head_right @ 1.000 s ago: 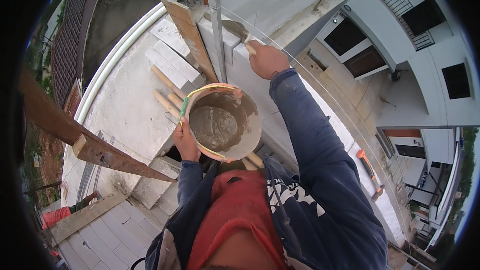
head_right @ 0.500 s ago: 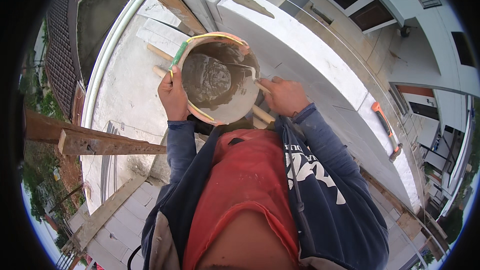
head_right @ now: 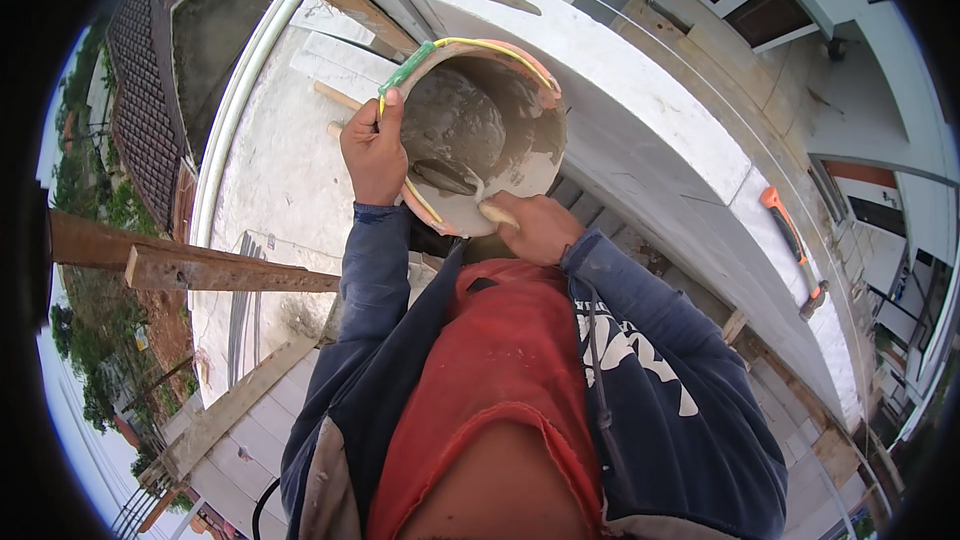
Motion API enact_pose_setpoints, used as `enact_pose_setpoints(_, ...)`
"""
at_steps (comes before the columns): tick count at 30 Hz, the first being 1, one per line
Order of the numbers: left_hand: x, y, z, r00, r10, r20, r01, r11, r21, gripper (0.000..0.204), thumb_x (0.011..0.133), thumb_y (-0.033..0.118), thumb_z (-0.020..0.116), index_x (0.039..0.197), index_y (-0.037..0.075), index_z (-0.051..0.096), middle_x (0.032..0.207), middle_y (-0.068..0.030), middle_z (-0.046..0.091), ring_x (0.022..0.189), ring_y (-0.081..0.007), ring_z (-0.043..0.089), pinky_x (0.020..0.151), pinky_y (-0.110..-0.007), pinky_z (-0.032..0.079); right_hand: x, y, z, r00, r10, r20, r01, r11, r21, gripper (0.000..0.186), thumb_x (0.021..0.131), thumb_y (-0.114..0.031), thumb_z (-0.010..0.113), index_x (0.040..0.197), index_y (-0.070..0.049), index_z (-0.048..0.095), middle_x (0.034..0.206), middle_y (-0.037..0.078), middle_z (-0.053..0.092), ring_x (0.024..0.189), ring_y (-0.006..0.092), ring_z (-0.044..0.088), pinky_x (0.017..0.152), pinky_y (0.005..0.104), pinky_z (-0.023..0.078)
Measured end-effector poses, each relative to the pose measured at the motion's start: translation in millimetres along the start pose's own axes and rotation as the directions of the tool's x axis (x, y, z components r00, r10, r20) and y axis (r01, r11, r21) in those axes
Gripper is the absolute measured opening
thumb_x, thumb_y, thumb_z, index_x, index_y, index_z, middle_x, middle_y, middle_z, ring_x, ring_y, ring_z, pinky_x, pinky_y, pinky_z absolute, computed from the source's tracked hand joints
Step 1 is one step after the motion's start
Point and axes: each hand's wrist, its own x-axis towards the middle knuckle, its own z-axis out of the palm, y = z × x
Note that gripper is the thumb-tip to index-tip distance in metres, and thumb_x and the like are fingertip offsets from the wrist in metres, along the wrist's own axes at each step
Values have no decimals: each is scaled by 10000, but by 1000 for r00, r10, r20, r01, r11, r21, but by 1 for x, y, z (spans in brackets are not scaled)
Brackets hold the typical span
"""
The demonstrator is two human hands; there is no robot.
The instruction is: The person applies mortar to a wall using a trowel and then places white rectangular tiles onto the surface, tapping them into place with a hammer. The task involves scooping mortar from a bucket and positioning tiles along a string line.
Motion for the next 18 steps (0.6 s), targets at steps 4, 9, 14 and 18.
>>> enact_pose_setpoints(4, -3, -17, 2, 998, -64, 18, 63, 998, 18, 350, 1086, 284, 700, 1223, -30, 770, 787, 103, 524, 733, -14, 412, 635, -222, 346, 10, 17, -13, 879, 230, 418, -473, 528, 705, 439, 1055, -205, 601, 1470, -73, 547, 845, 148, 714, 565, 228, 678, 497, 354, 534)
enact_pose_setpoints(9, -4, -43, -28, 981, -173, -85, 173, 985, -11, 388, 1120, 327, 633, 971, -18, 732, 754, 98, 485, 718, -22, 403, 617, -247, 346, -4, 0, -49, 880, 154, 449, -468, 124, 875, 434, 1096, -196, 561, 1509, -85, 484, 816, 180, 681, 418, 149, 534, 366, 261, 413)
enact_pose_setpoints(14, -14, -93, -64, 941, -258, -221, 243, 966, -90, 393, 1150, 306, 567, 1018, -22, 738, 773, 85, 495, 735, -32, 422, 652, -262, 383, 10, -48, -122, 951, 239, 196, -257, 259, 931, 442, 1104, -182, 546, 1527, -75, 475, 842, 147, 683, 439, 141, 557, 371, 259, 430)
enact_pose_setpoints(18, -26, -123, -64, 923, -207, -324, 210, 977, -26, 357, 1150, 299, 576, 1113, -7, 757, 848, 52, 538, 779, -47, 437, 692, -266, 361, 83, -82, -179, 961, 266, -73, -112, 617, 779, 397, 1112, -238, 565, 1488, -111, 547, 846, 112, 681, 460, 123, 565, 385, 256, 442)
